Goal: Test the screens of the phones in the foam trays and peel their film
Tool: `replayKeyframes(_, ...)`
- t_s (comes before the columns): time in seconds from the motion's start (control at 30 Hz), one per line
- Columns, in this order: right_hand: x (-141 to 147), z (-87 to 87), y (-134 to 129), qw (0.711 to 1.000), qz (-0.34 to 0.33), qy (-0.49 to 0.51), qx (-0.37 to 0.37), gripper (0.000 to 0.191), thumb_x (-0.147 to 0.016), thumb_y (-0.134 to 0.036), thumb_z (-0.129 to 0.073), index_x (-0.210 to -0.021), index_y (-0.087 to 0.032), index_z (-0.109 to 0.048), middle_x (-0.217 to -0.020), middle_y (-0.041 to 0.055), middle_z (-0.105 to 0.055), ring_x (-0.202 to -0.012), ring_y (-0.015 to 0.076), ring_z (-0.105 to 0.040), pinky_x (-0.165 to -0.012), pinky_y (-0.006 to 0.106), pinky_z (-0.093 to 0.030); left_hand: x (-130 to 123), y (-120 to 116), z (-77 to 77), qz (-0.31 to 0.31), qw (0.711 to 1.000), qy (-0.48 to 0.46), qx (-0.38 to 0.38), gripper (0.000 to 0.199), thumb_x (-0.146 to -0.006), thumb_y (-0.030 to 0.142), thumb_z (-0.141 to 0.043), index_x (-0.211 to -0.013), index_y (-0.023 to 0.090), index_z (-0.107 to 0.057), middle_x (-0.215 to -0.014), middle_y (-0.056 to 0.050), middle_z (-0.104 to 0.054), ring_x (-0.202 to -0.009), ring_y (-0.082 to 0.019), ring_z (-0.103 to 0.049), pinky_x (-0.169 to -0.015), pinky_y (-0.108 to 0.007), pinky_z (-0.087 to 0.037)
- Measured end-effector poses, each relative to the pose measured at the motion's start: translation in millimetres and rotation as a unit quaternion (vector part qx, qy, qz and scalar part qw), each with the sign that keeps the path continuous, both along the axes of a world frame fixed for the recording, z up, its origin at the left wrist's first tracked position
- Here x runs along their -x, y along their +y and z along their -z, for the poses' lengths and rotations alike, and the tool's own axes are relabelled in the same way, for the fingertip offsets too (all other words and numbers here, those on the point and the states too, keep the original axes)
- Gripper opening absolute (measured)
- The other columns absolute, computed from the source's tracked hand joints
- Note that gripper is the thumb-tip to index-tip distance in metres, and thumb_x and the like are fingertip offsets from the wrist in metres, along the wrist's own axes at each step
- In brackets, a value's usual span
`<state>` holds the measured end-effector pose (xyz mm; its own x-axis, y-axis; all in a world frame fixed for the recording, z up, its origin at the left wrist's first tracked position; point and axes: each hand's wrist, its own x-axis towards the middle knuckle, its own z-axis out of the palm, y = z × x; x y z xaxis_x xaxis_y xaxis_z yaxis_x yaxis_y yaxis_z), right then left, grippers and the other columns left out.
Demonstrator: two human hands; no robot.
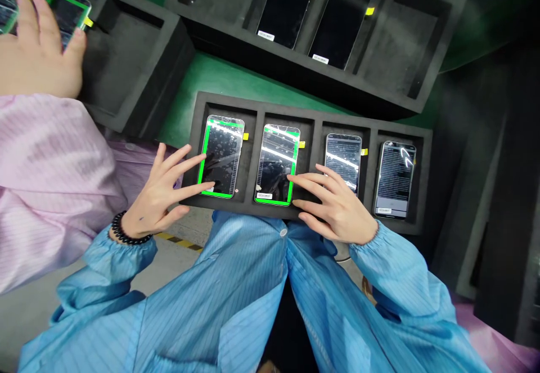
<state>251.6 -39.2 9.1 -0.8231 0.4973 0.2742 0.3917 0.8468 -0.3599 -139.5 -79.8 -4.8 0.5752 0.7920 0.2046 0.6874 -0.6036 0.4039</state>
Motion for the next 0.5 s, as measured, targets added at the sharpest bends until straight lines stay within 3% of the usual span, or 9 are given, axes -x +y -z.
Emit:
replayKeyframes(0.1,14,1.7,1,1.000,-0.003,0.006,-0.007,0.033,-0.101,-0.031,-0.046,-0.101,-0.015,-0.075,-0.141,0.0158,-0.062,-0.127,0.0275,-0.057,-0.117,0.056,-0.037,4,-6,1.1,-0.035,0.999,-0.014,-0.021,0.055,-0.103,0.054,-0.020,-0.131,0.036,-0.065,-0.165,0.004,-0.031,-0.154,-0.030,-0.025,-0.128,-0.064,-0.003)
replayKeyframes(0.23,60,5.1,6,1.000,-0.017,0.010,-0.010,0.038,-0.104,-0.037,-0.042,-0.119,-0.016,-0.069,-0.149,0.0164,-0.054,-0.132,0.0279,-0.054,-0.119,0.060,-0.033,2,-10,6.6,-0.143,0.985,-0.072,-0.067,0.061,-0.102,0.055,-0.013,-0.138,0.037,-0.059,-0.159,0.004,-0.041,-0.152,-0.028,-0.030,-0.129,-0.061,-0.006)
replayKeyframes(0.37,116,12.5,11,0.996,-0.080,0.009,-0.041,0.036,-0.103,-0.039,-0.045,-0.120,-0.015,-0.066,-0.155,0.0162,-0.047,-0.138,0.0273,-0.048,-0.122,0.063,-0.027,-7,-14,12.3,-0.225,0.963,-0.104,-0.105,0.069,-0.101,0.061,-0.011,-0.133,0.033,-0.065,-0.155,0.001,-0.047,-0.150,-0.028,-0.034,-0.130,-0.059,-0.012)
replayKeyframes(0.5,152,21.4,13,0.992,-0.111,-0.028,-0.049,0.035,-0.102,-0.041,-0.049,-0.119,-0.015,-0.066,-0.157,0.0151,-0.044,-0.140,0.0272,-0.047,-0.124,0.063,-0.025,-11,-22,17.5,-0.290,0.941,-0.134,-0.114,0.073,-0.099,0.064,-0.010,-0.128,0.031,-0.068,-0.152,-0.001,-0.050,-0.149,-0.029,-0.036,-0.129,-0.058,-0.017)
